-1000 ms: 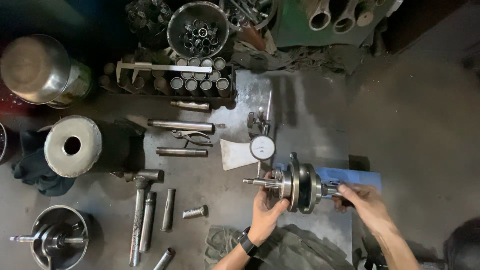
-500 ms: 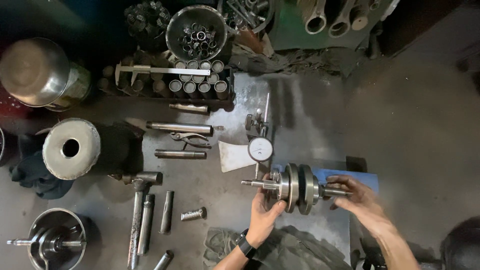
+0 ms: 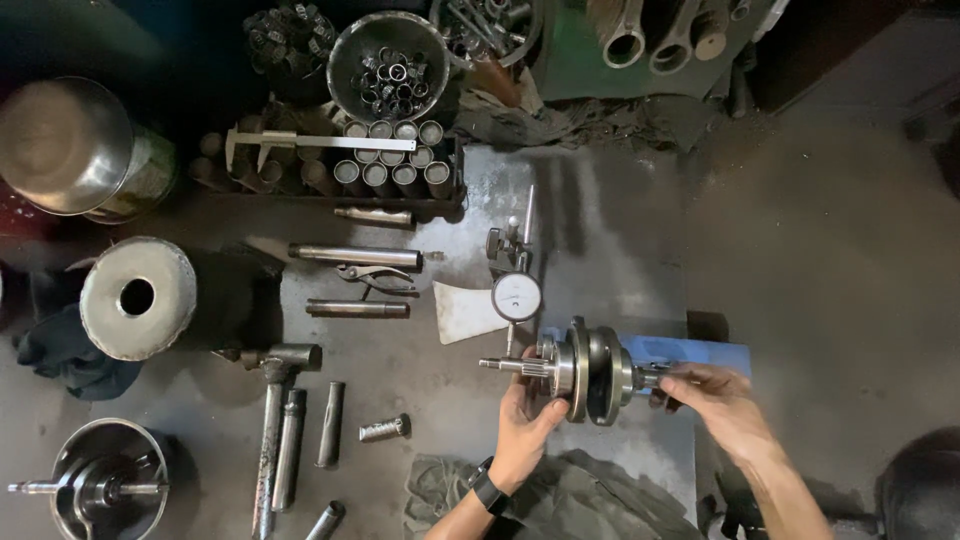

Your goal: The recorder is inspecting and measuring a motorcycle crankshaft using a dial indicator and cleaning it with a towel.

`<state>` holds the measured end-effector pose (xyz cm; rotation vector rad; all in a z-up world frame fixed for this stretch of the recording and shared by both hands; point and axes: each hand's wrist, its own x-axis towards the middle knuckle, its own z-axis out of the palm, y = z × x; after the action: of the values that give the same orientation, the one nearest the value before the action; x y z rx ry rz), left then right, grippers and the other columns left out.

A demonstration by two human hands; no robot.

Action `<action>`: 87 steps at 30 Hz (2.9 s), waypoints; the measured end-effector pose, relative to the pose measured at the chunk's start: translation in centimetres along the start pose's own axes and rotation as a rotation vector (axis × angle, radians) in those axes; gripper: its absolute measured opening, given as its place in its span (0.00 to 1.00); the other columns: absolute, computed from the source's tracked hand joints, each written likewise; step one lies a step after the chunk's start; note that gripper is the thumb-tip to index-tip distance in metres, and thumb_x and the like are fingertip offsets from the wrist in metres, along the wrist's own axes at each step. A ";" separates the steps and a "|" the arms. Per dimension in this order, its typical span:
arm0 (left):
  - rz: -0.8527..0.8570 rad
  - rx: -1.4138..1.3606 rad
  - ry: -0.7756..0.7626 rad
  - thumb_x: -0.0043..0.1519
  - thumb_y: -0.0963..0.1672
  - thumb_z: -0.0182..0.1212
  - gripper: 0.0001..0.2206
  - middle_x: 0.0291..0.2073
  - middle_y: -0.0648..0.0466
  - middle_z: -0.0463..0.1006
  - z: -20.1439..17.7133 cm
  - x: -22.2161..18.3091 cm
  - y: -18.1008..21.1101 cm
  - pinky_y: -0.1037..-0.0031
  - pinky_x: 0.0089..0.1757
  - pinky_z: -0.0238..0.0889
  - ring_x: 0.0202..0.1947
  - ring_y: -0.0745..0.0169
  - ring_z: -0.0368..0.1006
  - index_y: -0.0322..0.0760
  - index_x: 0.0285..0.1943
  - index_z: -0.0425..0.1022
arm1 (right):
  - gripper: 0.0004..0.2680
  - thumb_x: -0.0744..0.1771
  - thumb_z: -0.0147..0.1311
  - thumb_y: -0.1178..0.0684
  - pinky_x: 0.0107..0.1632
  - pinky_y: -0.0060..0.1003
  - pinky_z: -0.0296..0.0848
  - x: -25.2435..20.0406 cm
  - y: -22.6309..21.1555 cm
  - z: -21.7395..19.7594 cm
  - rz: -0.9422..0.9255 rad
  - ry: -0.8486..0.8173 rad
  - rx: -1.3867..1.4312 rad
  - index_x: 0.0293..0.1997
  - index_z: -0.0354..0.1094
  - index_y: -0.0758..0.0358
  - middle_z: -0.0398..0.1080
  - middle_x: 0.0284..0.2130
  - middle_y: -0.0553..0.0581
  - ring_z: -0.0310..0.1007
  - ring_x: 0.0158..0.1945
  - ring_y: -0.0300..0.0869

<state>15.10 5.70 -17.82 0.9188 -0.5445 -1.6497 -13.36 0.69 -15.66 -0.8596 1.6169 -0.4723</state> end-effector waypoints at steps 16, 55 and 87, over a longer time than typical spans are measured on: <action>0.163 0.128 0.246 0.67 0.48 0.56 0.26 0.63 0.51 0.73 -1.7 0.4 -1.6 0.73 0.62 0.58 0.63 0.63 0.67 0.25 0.71 0.63 | 0.27 0.60 0.59 0.47 0.60 0.46 0.71 -0.1 -6.8 0.4 -0.259 -0.234 -0.026 0.68 0.59 0.57 0.73 0.58 0.56 0.70 0.63 0.48; -0.507 -0.458 -0.146 0.69 0.57 0.45 0.25 0.48 0.48 0.81 10.6 -2.0 14.5 0.62 0.50 0.71 0.46 0.54 0.78 0.36 0.56 0.76 | 0.05 0.69 0.50 0.66 0.66 0.52 0.75 -22.9 -22.5 4.7 -0.920 -0.047 0.160 0.44 0.72 0.80 0.80 0.35 0.65 0.82 0.43 0.50; 0.043 0.146 0.213 0.65 0.40 0.63 0.07 0.27 0.53 0.76 -0.8 -0.1 3.1 0.75 0.30 0.63 0.25 0.68 0.69 0.24 0.37 0.78 | 0.18 0.69 0.45 0.48 0.48 0.48 0.74 -6.7 -13.6 3.4 -0.290 0.010 -0.563 0.69 0.57 0.53 0.79 0.37 0.65 0.82 0.43 0.53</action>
<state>17.61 5.05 -15.89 1.1667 -0.5394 -1.4663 -6.07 -2.59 -2.31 -1.5279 1.6660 -0.2156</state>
